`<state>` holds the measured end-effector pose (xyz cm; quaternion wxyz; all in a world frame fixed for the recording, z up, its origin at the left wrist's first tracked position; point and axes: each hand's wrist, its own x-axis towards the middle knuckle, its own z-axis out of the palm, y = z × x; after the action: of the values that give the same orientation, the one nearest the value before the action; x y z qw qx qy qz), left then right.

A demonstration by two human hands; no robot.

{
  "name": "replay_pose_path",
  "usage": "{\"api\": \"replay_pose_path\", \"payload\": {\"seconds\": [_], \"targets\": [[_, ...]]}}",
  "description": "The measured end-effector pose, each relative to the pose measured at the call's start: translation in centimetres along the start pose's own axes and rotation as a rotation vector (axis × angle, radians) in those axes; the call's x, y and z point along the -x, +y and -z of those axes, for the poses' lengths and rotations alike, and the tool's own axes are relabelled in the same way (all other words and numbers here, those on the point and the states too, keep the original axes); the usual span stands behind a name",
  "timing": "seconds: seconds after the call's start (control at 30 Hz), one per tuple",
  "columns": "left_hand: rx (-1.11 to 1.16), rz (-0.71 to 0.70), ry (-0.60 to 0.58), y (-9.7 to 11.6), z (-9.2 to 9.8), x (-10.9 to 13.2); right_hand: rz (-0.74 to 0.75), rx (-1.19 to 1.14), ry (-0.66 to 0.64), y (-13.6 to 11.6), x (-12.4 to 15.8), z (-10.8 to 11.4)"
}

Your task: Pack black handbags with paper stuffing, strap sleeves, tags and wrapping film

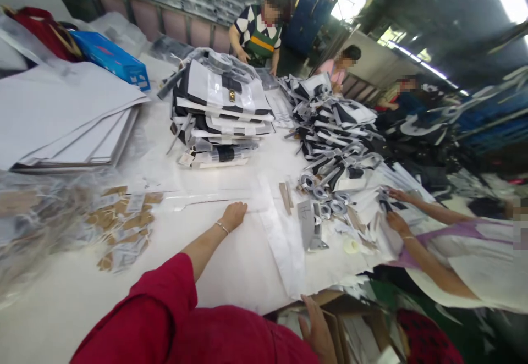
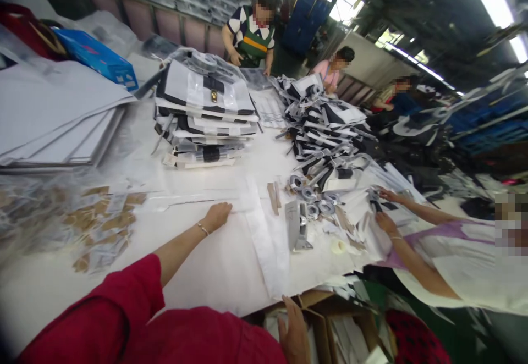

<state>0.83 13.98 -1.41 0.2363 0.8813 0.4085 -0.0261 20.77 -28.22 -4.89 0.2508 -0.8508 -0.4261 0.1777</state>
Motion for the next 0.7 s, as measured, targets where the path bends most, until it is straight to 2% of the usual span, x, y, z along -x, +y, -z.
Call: {"api": "replay_pose_path", "payload": {"seconds": [0.07,0.13,0.2,0.27,0.33,0.37,0.47,0.5,0.57,0.63,0.7], "targets": [[0.010,0.083,-0.006,-1.8,1.5,0.1,-0.125,-0.077,-0.056,-2.1,-0.5,0.5],[0.004,0.165,0.003,-2.8,3.1,1.1,-0.272,-0.209,-0.108,-4.7,-1.5,0.6],[0.005,0.221,0.036,-2.3,4.2,3.0,-0.407,-0.410,-0.171,-7.9,-2.7,0.3],[0.031,0.196,0.099,-0.2,4.6,5.8,-0.485,-0.631,-0.252,-11.2,-4.0,0.0],[0.050,0.050,0.137,2.9,4.0,8.9,-0.511,-0.864,-0.346,-14.5,-5.0,0.1],[0.035,-0.070,0.113,4.8,3.3,10.3,-0.512,-0.982,-0.377,-15.9,-5.5,0.3],[-0.067,-0.506,-0.060,10.1,0.6,13.9,-0.504,-1.255,-0.411,-18.6,-6.3,1.0],[-0.099,-0.623,-0.096,11.6,-0.3,14.7,-0.508,-1.294,-0.387,-18.8,-6.4,1.2],[-0.142,-0.768,-0.136,14.0,-2.0,15.8,-0.533,-1.295,-0.265,-17.7,-6.3,1.3],[-0.152,-0.840,-0.177,15.5,-3.2,16.2,-0.584,-1.234,-0.118,-14.8,-5.7,1.3],[-0.132,-0.871,-0.245,16.3,-3.9,16.1,-0.642,-1.125,0.033,-10.5,-4.4,1.4]]}}
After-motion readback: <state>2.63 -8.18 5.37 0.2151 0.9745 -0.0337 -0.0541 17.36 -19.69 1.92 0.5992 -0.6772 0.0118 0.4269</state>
